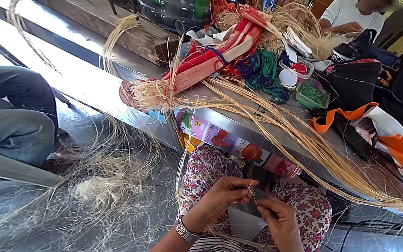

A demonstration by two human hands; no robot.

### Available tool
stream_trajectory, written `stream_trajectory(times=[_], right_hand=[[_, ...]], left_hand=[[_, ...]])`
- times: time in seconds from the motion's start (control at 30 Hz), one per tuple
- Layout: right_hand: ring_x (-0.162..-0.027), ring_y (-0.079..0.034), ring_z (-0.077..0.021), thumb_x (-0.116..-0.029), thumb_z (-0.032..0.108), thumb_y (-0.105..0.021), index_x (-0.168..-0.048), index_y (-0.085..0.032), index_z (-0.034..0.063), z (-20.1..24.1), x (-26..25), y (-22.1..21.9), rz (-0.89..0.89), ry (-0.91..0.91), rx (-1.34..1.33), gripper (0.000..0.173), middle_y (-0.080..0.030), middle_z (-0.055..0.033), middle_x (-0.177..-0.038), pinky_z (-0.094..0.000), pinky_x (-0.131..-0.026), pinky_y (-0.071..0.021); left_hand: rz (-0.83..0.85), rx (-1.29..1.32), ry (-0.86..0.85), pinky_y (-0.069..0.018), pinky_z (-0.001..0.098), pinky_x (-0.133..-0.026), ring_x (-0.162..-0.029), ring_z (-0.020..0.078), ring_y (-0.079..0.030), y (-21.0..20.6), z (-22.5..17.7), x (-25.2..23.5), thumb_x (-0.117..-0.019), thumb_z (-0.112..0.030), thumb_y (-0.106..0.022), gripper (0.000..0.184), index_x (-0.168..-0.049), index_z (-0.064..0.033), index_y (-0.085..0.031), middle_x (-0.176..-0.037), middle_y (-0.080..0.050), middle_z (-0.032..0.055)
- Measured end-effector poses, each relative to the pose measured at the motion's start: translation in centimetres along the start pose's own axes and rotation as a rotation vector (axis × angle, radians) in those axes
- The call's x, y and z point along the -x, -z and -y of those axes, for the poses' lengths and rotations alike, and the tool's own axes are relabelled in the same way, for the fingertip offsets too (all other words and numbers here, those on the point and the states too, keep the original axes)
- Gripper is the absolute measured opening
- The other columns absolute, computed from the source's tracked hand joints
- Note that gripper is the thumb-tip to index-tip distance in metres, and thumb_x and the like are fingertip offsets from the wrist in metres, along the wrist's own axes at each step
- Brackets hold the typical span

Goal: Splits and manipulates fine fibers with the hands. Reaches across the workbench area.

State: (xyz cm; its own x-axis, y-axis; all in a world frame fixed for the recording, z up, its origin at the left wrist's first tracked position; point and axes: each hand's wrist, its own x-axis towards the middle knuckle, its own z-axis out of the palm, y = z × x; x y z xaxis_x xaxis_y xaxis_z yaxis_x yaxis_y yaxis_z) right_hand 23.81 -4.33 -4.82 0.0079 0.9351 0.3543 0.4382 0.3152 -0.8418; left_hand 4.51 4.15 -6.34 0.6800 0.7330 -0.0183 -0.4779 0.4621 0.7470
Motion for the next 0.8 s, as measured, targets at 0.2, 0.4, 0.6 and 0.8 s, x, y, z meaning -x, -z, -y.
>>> stream_trajectory(times=[0.2, 0.4, 0.6, 0.8], right_hand=[[-0.072, -0.061, 0.0051, -0.0913, 0.004, -0.066, -0.097, -0.077, -0.0013, 1.4, 1.0, 1.5, 0.136, -0.014, -0.028, 0.014, -0.071, -0.0039, -0.081, -0.0076, -0.069, -0.051], [-0.066, -0.057, 0.0008, -0.0918, 0.0, -0.066, -0.097, -0.076, -0.0044, 2.9, 1.9, 1.8, 0.237, 0.028, -0.061, 0.012, -0.065, -0.0083, -0.073, -0.0092, -0.064, -0.0469], [-0.061, -0.055, -0.0071, -0.0898, -0.004, -0.062, -0.096, -0.076, -0.0062, 3.2, 2.4, 0.8, 0.299, 0.115, -0.037, 0.015, -0.062, -0.012, -0.068, -0.0135, -0.059, -0.0449], [-0.067, -0.056, 0.0026, -0.0925, -0.001, -0.064, -0.1, -0.075, -0.001, 2.7, 1.9, 1.2, 0.202, 0.096, -0.188, 0.014, -0.065, -0.0051, -0.074, -0.0086, -0.064, -0.0467]], left_hand=[[-0.029, -0.158, -0.036, -0.061, 0.0234, -0.077, -0.08, 0.007, -0.073, 0.6, -1.3, 0.3, -0.0909, 0.004, -0.061, 0.032, -0.118, -0.0069, -0.074, -0.091, -0.077, -0.0022], [-0.047, -0.232, -0.054, -0.0616, 0.0238, -0.075, -0.079, 0.0074, -0.073, 0.2, -1.2, 0.1, -0.0906, 0.008, -0.06, 0.03, -0.115, -0.0037, -0.074, -0.091, -0.076, -0.0014], [-0.162, -0.185, -0.07, -0.0612, 0.0224, -0.07, -0.073, 0.0063, -0.072, -1.0, -0.6, 0.3, -0.09, 0.011, -0.058, 0.03, -0.11, -0.0032, -0.075, -0.086, -0.076, -0.0012], [-0.217, -0.197, -0.106, -0.061, 0.0222, -0.068, -0.07, 0.0066, -0.071, -1.1, -0.3, 0.1, -0.0897, 0.011, -0.057, 0.033, -0.115, -0.0019, -0.073, -0.083, -0.075, -0.002]])
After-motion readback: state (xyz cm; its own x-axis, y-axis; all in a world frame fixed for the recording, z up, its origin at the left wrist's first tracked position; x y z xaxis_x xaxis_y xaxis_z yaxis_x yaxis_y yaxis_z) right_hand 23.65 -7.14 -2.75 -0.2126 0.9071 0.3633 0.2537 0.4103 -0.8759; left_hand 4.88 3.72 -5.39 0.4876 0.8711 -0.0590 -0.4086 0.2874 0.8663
